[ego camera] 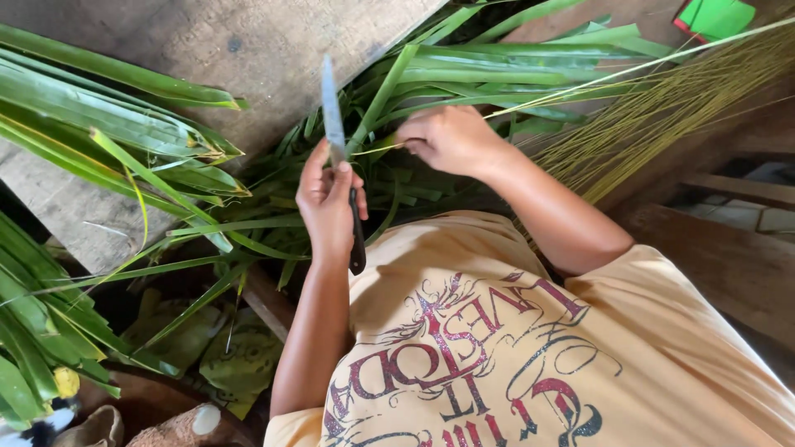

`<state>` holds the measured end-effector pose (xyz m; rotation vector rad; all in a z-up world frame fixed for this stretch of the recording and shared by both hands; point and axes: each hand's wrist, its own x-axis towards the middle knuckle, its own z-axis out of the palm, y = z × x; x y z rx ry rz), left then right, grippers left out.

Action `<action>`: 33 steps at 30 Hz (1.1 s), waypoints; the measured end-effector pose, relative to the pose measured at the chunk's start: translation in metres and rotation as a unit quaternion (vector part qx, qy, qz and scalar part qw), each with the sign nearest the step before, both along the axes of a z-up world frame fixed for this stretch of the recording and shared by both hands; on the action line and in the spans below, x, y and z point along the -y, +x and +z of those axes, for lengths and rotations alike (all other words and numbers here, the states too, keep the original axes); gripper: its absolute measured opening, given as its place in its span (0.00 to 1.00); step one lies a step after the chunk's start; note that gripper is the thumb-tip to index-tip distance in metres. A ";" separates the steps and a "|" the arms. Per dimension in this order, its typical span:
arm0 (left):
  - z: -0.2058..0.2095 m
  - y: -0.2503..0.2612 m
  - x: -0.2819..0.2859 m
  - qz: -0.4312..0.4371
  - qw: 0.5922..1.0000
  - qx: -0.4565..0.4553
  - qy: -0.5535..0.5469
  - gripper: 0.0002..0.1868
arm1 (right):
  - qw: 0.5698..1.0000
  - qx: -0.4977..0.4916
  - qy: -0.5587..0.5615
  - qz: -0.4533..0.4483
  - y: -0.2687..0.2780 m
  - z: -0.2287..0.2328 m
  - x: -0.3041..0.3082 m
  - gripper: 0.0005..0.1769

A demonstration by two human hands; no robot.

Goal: Stripping the central rib from long green leaves using a knife

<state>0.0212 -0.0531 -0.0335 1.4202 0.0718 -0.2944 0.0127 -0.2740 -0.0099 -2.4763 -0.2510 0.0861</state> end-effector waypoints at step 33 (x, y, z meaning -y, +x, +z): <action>0.026 -0.013 0.025 -0.189 0.975 -0.079 0.083 0.24 | 0.983 -0.181 -0.022 0.014 -0.018 -0.036 0.058 0.21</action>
